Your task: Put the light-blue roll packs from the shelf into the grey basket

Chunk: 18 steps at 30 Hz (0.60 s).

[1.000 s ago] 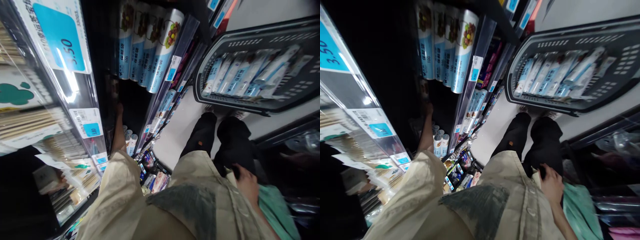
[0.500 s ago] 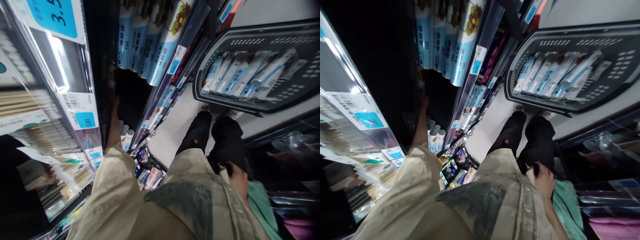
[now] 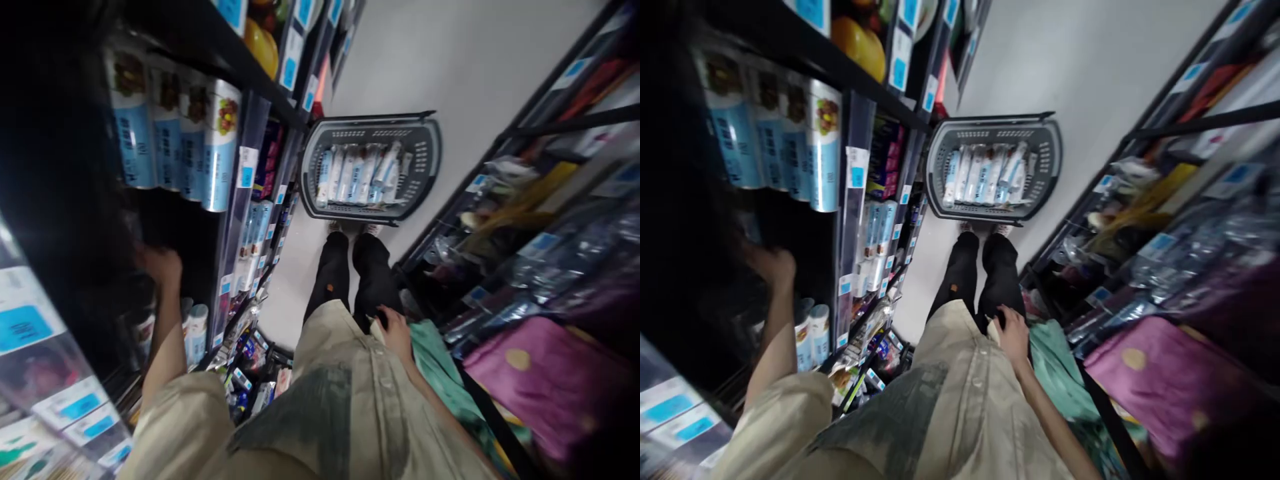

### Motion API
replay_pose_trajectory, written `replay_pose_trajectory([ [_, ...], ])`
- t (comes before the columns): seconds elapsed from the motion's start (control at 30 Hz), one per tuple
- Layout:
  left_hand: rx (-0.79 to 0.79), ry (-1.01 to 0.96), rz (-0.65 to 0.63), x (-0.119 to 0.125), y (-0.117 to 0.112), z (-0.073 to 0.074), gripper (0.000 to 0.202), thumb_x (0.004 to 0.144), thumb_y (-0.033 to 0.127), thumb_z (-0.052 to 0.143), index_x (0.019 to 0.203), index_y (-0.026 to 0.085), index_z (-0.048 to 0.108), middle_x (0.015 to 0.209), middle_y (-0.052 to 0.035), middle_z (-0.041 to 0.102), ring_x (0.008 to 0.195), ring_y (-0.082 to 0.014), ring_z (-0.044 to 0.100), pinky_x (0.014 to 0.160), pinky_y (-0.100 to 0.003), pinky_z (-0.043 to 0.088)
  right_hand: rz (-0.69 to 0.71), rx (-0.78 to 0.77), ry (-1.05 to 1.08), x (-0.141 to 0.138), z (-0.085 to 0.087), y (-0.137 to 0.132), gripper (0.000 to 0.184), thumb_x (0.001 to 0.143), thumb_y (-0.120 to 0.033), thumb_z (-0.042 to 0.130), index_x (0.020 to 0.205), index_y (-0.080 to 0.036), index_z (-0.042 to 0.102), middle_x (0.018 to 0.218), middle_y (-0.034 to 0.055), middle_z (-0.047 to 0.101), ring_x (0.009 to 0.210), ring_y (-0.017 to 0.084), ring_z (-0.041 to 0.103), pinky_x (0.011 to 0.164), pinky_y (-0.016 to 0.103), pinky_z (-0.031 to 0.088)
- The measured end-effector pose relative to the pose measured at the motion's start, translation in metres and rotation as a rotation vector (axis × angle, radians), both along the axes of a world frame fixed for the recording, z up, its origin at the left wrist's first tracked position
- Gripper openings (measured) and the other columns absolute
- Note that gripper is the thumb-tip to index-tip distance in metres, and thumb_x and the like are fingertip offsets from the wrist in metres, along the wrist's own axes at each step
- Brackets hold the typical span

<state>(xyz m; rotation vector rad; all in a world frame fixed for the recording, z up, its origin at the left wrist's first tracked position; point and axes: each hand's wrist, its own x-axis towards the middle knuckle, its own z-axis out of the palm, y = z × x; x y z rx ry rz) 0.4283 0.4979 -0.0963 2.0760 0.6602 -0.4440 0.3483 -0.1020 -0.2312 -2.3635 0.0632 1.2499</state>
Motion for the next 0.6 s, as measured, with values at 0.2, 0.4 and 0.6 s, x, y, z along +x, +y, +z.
replay_pose_trajectory([
  [0.2,0.612,-0.018,-0.073,-0.042,-0.117,-0.034,0.055,0.080,0.018,0.061,0.132,0.032,0.070,0.136,-0.0100,0.070,0.144,-0.0333,0.057,0.128,-0.060,0.039,-0.049,-0.028,0.036,0.005,0.005,0.004,0.042,0.099,-0.039,0.048,0.127,-0.019,0.072,0.134,0.0141,0.072,0.128,0.033,0.059,0.110,0.050,0.048],
  [0.4,-0.029,0.316,-0.999,-0.039,-0.228,-0.120,0.044,0.099,0.017,0.046,0.134,0.025,0.070,0.124,-0.0158,0.074,0.119,-0.0311,0.069,0.104,-0.047,0.055,-0.055,-0.030,0.082,0.003,0.003,-0.007,0.040,0.098,-0.036,0.050,0.128,-0.021,0.072,0.135,0.0127,0.072,0.129,0.033,0.060,0.110,0.050,0.049],
  [0.6,0.035,0.706,-1.067,0.014,-0.266,-0.207,0.035,0.089,0.011,0.061,0.119,0.020,0.077,0.117,-0.0169,0.078,0.115,-0.0316,0.072,0.100,-0.041,0.052,-0.109,-0.007,0.115,-0.005,-0.004,-0.035,0.041,0.092,-0.033,0.056,0.126,-0.020,0.074,0.131,0.0136,0.074,0.125,0.033,0.064,0.107,0.046,0.052],
])
